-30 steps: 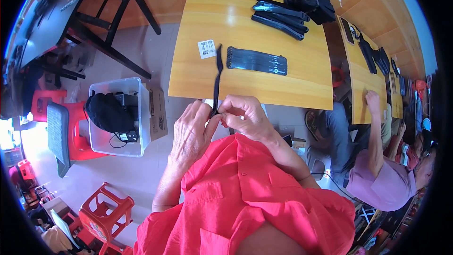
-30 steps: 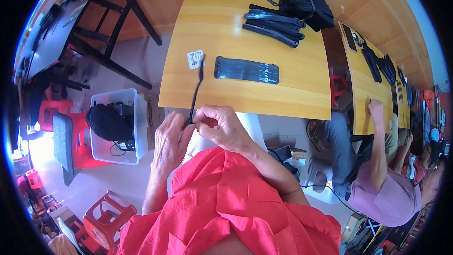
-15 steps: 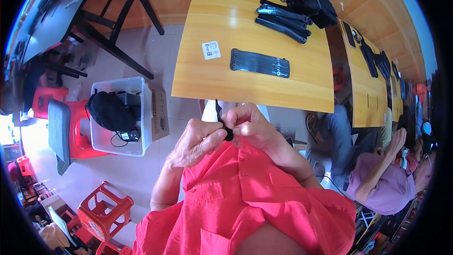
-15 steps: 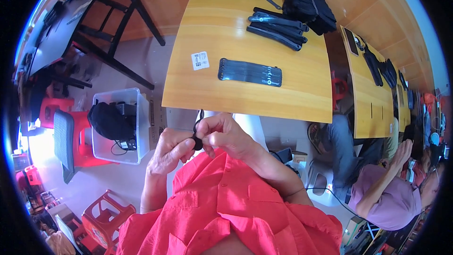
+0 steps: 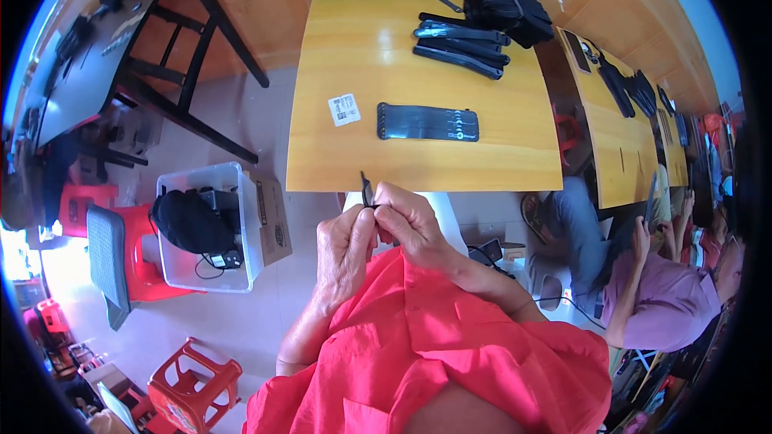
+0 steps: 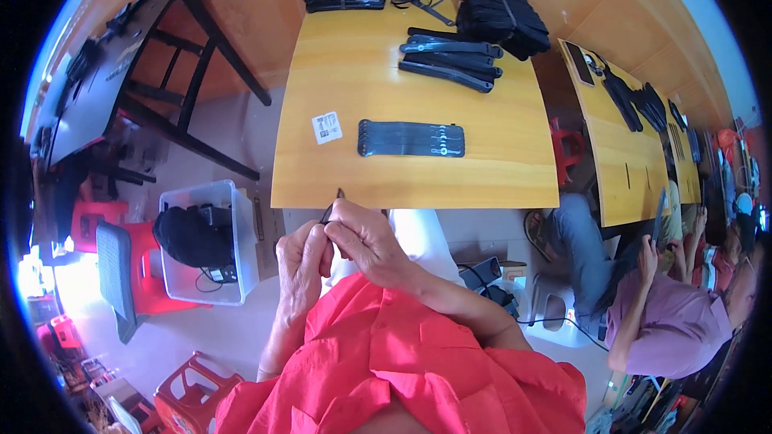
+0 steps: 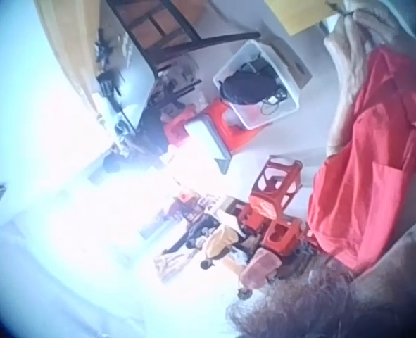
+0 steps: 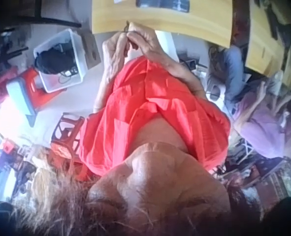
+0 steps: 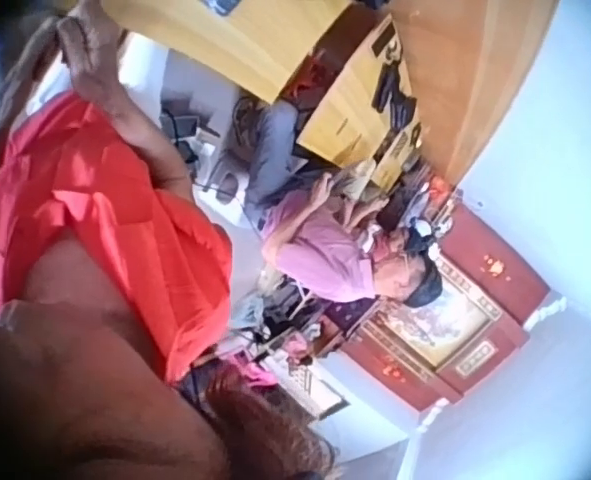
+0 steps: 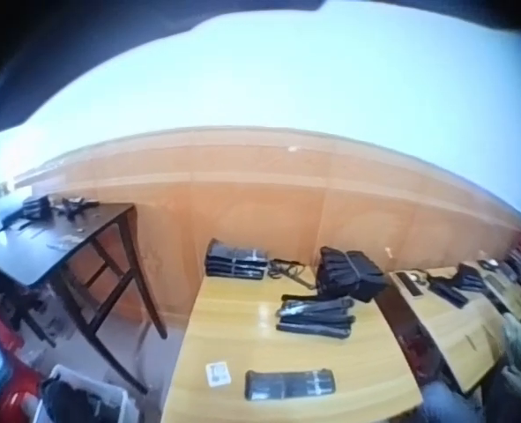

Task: Manually assembling and organizing black fabric straps and panels on a workshop table.

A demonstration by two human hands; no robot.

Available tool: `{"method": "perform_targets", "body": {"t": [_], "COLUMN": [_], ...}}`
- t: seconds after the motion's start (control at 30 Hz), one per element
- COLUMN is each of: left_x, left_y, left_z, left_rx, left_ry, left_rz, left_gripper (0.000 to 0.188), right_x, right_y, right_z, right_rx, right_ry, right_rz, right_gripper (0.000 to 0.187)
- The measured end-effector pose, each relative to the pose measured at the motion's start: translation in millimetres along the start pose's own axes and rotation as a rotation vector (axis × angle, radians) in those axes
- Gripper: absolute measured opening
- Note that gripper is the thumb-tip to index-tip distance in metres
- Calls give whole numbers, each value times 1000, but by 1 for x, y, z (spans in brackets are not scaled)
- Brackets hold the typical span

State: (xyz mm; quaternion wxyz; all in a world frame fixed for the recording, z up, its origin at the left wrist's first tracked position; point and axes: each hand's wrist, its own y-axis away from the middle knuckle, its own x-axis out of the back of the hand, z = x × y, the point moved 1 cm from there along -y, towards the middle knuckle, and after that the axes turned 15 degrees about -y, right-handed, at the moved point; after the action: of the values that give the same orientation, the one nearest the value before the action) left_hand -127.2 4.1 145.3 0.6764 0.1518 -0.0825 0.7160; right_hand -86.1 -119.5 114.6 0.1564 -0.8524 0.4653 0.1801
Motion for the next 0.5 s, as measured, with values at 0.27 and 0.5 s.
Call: {"method": "perform_targets", "body": {"t": [0.27, 0.5], "left_x": [3, 4], "left_y": [-4, -11], "left_z": [-4, -22], "left_rx": [36, 305], "left_ry": [319, 749], "left_rz": [-236, -196], "left_gripper": [40, 37], "right_x": [-1, 17], "right_y": [9, 5], "right_z": [-14, -15], "right_rx": [-263, -309], "right_ry": [-334, -447], "right_rz": [120, 460], "right_gripper": [30, 34]}}
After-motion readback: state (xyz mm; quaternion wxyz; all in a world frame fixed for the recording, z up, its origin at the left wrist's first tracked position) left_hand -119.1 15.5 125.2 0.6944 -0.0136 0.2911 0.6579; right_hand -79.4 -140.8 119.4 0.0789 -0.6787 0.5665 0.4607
